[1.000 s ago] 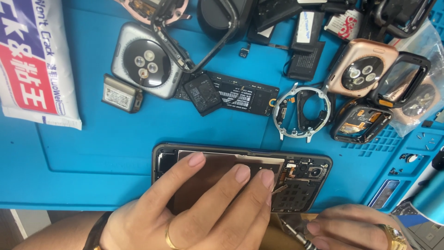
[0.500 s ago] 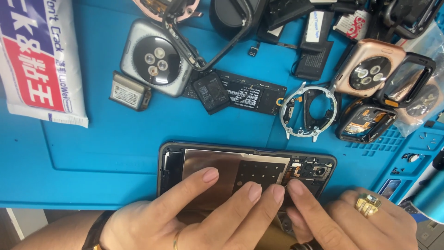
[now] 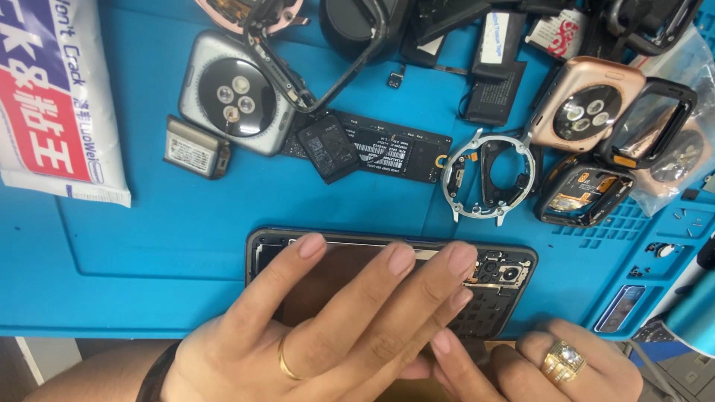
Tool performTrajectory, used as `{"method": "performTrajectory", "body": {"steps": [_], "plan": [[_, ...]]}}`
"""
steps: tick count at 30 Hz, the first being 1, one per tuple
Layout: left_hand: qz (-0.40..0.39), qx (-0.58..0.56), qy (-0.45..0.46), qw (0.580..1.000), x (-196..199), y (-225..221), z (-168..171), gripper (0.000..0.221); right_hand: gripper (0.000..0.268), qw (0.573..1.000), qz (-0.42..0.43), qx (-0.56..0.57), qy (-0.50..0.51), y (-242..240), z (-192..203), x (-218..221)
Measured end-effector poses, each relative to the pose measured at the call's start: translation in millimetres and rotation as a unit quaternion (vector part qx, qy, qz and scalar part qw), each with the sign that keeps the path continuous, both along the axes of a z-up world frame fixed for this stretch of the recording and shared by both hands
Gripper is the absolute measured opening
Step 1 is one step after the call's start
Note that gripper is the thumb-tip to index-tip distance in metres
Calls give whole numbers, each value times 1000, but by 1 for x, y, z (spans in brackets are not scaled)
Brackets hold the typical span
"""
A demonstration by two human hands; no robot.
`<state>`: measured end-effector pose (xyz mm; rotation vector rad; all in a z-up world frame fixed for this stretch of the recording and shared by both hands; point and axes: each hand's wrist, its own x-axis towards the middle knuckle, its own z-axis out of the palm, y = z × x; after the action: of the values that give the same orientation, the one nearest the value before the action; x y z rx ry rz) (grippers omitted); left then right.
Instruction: Technician reassembling internal components of a smartphone using a precision screwdriver and tweezers on a repair mat surrounded by watch parts.
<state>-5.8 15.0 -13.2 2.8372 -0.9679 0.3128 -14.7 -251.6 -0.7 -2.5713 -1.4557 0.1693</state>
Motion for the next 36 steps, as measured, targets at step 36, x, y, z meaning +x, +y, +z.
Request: {"method": "performTrajectory", "body": {"steps": [36], "plan": [[51, -93, 69, 992, 5, -6, 8, 19, 29, 990, -127, -26, 49, 4, 10, -2]]}}
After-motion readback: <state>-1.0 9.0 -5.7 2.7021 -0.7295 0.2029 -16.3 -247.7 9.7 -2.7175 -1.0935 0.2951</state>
